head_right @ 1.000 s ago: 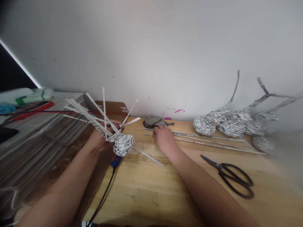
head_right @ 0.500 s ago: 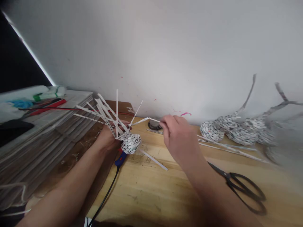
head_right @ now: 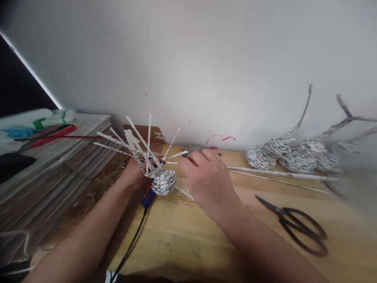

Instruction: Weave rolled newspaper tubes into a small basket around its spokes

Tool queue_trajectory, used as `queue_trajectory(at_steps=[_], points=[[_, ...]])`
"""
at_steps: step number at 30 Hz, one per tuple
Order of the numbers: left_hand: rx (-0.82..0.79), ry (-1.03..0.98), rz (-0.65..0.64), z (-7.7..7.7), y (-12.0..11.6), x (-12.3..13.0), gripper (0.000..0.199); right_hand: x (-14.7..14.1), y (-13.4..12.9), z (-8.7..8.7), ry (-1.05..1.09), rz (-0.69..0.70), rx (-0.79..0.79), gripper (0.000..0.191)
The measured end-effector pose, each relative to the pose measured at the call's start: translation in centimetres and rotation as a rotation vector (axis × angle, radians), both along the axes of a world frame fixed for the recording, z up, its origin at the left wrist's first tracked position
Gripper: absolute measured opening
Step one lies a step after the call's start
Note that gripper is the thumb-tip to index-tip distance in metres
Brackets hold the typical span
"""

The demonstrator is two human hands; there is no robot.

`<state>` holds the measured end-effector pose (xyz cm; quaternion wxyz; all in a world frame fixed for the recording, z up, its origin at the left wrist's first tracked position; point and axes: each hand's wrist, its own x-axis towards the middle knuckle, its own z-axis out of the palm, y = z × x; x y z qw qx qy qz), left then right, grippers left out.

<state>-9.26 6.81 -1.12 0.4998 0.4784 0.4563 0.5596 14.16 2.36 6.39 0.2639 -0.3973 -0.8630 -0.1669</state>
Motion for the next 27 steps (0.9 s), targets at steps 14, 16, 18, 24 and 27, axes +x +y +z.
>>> queue_trajectory(at_steps=[14, 16, 18, 24, 27], points=[[-0.028, 0.024, -0.024, -0.1, -0.3, 0.4, 0.018, -0.2, 0.0, -0.5, -0.007, -0.021, -0.018, 0.018], [-0.031, 0.044, -0.021, 0.0, -0.5, 0.4, 0.019, -0.3, 0.0, -0.5, -0.006, -0.025, -0.025, 0.018], [-0.029, 0.059, 0.003, 0.1, -0.7, 0.6, 0.021, -0.4, -0.1, -0.5, -0.012, -0.027, -0.032, 0.017], [-0.015, 0.072, 0.045, 0.2, -1.3, 1.4, 0.024, -0.4, -0.3, -0.6, -0.017, -0.055, -0.004, 0.015], [-0.003, 0.082, 0.04, 0.2, -1.2, 1.5, 0.024, -0.6, -0.4, -0.6, -0.015, -0.072, -0.003, 0.014]])
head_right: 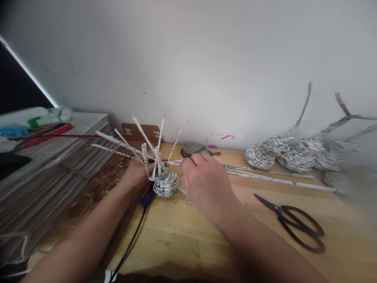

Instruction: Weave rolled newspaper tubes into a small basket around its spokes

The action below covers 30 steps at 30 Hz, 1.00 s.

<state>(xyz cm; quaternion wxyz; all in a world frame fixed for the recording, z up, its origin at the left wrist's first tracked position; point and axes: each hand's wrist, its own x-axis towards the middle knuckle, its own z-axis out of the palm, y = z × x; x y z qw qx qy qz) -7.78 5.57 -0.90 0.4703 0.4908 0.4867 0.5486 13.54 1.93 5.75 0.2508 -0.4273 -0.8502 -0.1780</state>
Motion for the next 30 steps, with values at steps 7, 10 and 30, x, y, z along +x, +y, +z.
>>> queue_trajectory(at_steps=[7, 10, 30], points=[[-0.016, 0.016, -0.03, 0.0, 0.1, -0.1, 0.027, -0.2, 0.0, -0.2, -0.011, 0.04, -0.019, 0.016], [-0.015, 0.013, -0.021, 0.2, -0.1, 0.1, 0.025, -0.3, 0.0, -0.5, -0.011, 0.049, 0.002, 0.018], [-0.033, 0.061, -0.047, 0.1, 0.0, 0.0, 0.024, -0.8, 0.3, -1.4, 0.018, 0.035, 0.017, 0.015]])
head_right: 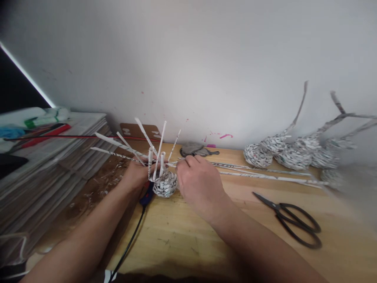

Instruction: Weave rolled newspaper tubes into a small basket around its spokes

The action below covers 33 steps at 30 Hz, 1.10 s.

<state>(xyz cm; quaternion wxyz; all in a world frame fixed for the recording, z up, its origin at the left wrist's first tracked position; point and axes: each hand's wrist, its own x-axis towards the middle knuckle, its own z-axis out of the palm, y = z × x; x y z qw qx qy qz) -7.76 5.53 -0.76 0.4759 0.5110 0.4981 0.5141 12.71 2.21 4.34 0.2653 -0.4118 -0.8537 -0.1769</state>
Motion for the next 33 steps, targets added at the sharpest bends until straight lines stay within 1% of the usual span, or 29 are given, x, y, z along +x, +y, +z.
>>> queue_trajectory(at_steps=[7, 11, 14, 20, 24, 29, 33], points=[[0.002, -0.009, -0.032, 0.1, -0.1, 0.1, 0.024, -0.2, -0.1, -0.1, 0.012, 0.005, -0.029, 0.014], [0.036, 0.005, -0.011, 0.4, -0.3, 0.3, 0.023, -0.3, 0.0, -0.4, 0.029, 0.03, -0.039, 0.013], [0.014, 0.031, -0.004, 0.6, -0.3, 0.4, 0.028, -0.3, 0.2, -0.6, 0.038, 0.061, -0.035, 0.014], [0.028, 0.017, -0.007, 0.1, -0.2, 0.5, 0.029, -0.3, 0.2, -0.6, 0.068, 0.027, -0.013, 0.019], [0.04, 0.012, 0.018, -0.2, -0.2, 0.5, 0.028, -0.3, 0.1, -0.7, 0.063, 0.023, -0.016, 0.017], [0.01, -0.03, -0.008, -0.3, -0.2, 0.4, 0.028, -0.5, 0.0, -1.1, 0.084, 0.018, -0.035, 0.015], [0.043, -0.045, -0.021, -0.1, -0.2, 0.5, 0.025, -0.6, 0.0, -1.3, 0.125, 0.015, -0.038, 0.017]])
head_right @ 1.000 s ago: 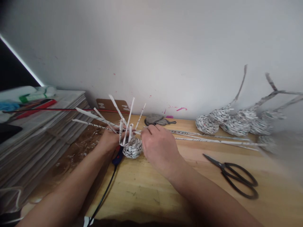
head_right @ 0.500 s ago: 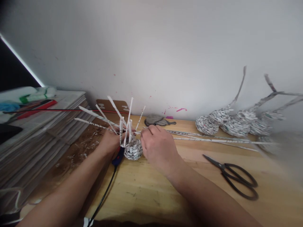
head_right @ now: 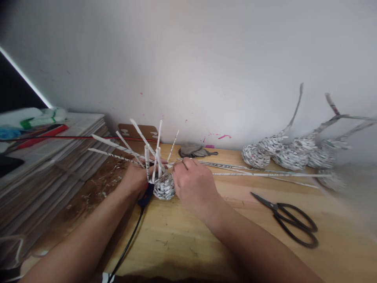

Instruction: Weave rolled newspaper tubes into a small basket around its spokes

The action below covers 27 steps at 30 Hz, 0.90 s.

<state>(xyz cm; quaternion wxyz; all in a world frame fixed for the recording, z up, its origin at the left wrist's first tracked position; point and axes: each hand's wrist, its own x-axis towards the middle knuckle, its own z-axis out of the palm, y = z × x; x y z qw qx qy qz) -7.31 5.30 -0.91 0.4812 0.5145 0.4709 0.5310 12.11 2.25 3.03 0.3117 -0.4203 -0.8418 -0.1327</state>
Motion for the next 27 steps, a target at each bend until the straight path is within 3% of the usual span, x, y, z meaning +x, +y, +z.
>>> queue_trajectory(at_steps=[12, 21, 27], points=[[0.039, 0.067, -0.041, -0.1, 0.0, -0.2, 0.03, -0.1, 0.3, -0.2, 0.046, 0.019, 0.012, 0.017], [0.017, 0.133, -0.041, 0.3, 0.0, -0.3, 0.023, 0.1, 0.5, -0.3, 0.065, 0.089, -0.11, 0.016], [0.008, 0.122, -0.04, 0.4, -0.1, -0.2, 0.021, 0.3, 0.4, 0.9, 0.08, -0.006, -0.293, 0.01]])
